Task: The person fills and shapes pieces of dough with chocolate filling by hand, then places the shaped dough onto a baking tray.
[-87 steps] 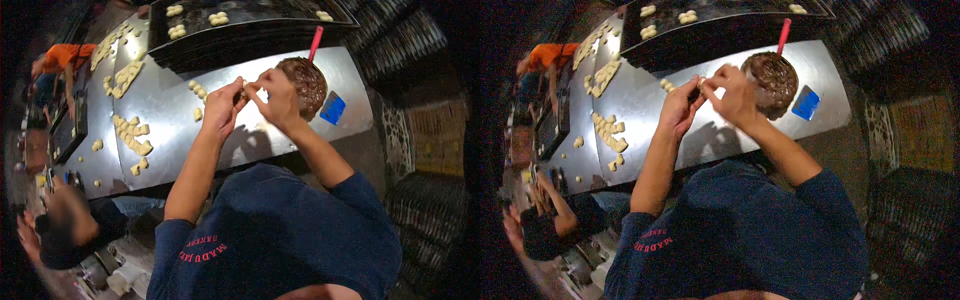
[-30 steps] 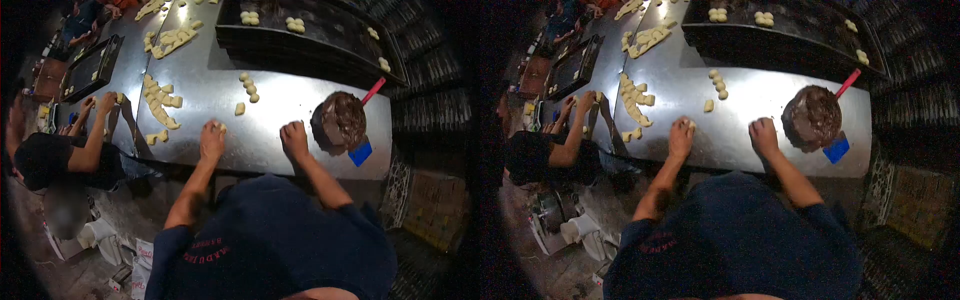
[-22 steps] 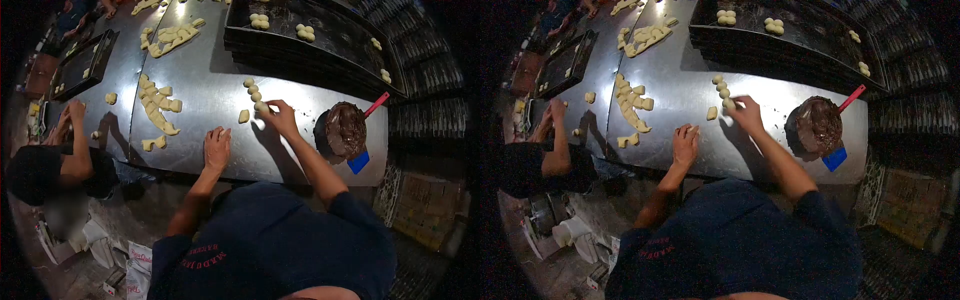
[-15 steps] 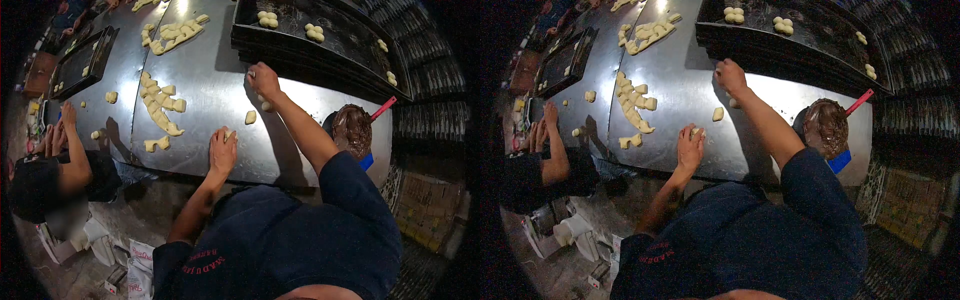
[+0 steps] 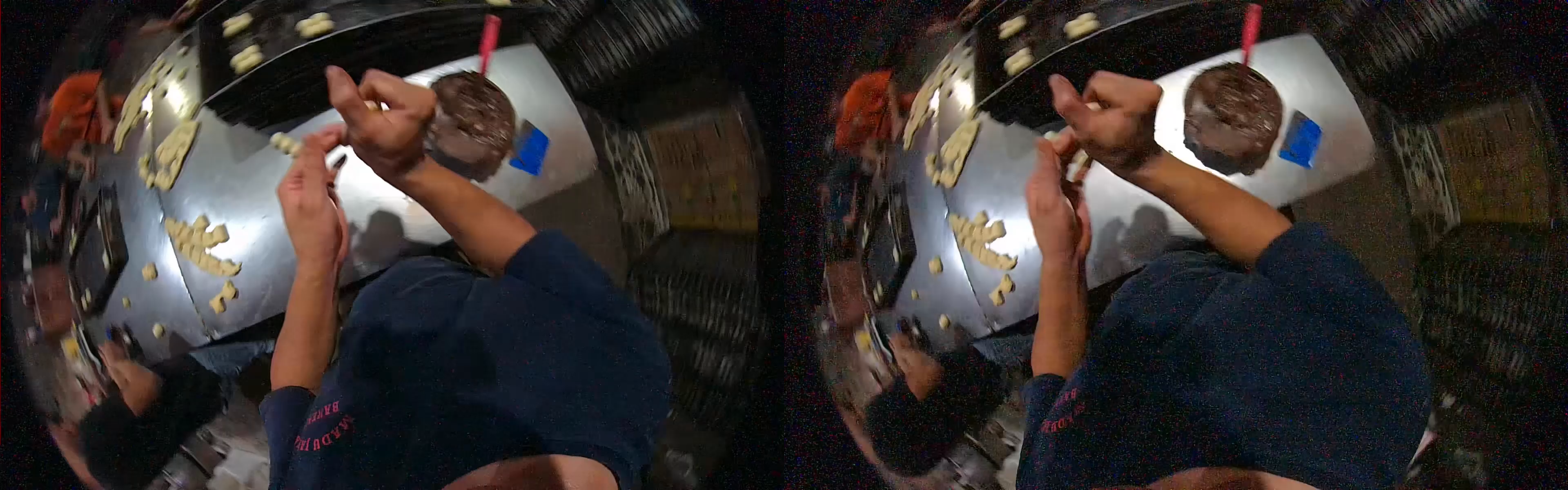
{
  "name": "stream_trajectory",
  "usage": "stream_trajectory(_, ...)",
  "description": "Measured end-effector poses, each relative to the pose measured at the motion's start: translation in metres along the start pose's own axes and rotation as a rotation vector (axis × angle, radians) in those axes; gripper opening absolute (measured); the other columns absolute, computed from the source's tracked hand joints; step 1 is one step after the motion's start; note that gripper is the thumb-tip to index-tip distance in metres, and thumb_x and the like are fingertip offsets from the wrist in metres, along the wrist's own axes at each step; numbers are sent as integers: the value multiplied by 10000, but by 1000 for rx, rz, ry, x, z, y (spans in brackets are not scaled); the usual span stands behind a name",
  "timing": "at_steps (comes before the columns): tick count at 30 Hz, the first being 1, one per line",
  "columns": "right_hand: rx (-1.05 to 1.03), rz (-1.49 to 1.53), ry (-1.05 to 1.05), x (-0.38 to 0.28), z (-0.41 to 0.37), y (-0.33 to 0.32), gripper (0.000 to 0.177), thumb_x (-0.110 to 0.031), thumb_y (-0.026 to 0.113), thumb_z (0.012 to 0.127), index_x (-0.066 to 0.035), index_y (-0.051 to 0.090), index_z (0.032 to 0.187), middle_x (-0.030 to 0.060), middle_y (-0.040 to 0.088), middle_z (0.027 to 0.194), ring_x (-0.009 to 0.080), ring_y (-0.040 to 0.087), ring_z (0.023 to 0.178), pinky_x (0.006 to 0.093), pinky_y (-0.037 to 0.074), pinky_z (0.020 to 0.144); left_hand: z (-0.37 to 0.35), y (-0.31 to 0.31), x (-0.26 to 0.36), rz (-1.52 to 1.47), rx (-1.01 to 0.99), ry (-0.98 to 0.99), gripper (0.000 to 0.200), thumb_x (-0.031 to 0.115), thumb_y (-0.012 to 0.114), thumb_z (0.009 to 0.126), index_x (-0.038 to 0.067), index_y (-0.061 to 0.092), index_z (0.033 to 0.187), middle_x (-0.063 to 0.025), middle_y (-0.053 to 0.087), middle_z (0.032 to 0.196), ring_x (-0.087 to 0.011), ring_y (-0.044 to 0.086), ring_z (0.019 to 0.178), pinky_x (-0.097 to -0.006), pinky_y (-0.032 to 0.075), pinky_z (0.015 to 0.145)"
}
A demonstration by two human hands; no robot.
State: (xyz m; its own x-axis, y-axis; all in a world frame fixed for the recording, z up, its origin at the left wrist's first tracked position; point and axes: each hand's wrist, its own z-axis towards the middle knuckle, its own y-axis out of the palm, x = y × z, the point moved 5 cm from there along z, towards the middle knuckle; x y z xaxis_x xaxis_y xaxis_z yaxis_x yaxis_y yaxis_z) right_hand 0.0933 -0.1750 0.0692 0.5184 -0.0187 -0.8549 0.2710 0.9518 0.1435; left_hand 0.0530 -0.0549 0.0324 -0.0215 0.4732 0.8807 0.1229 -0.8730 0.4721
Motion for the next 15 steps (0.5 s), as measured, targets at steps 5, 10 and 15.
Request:
stream_trajectory(5, -87, -469, -484, -5, -44, -45, 328, -208, 684, 863, -24, 621, 600, 70, 485, 460, 102, 508, 424, 296, 397, 419, -1, 45, -29, 5, 174, -243, 470, 543, 498, 964, 179, 382, 691, 30, 419, 692, -113, 489, 665, -302, 476, 655)
stream_trajectory(10, -405, 63, 773, 99, -91, -127, 265, -185, 694, 837, 28, 718, 993, 32, 680, 797, 71, 600, 713, 212, 437, 597, 10, -7, -180, -64, 70, -864, 595, 586, 317, 994, 32, 532, 1028, -132, 592, 1038, -266, 586, 884, -394, 515, 760)
stream_trajectory(15, -401, -1213, -185, 121, -63, -145, 135, -127, 646, 710, -23, 682, 789, 132, 633, 875, 297, 602, 818, 431, 468, 708, 21, 16, -241, -217, 46, -969, 664, 587, 316, 988, -3, 454, 1261, -203, 544, 1148, -332, 541, 1022, -480, 459, 901)
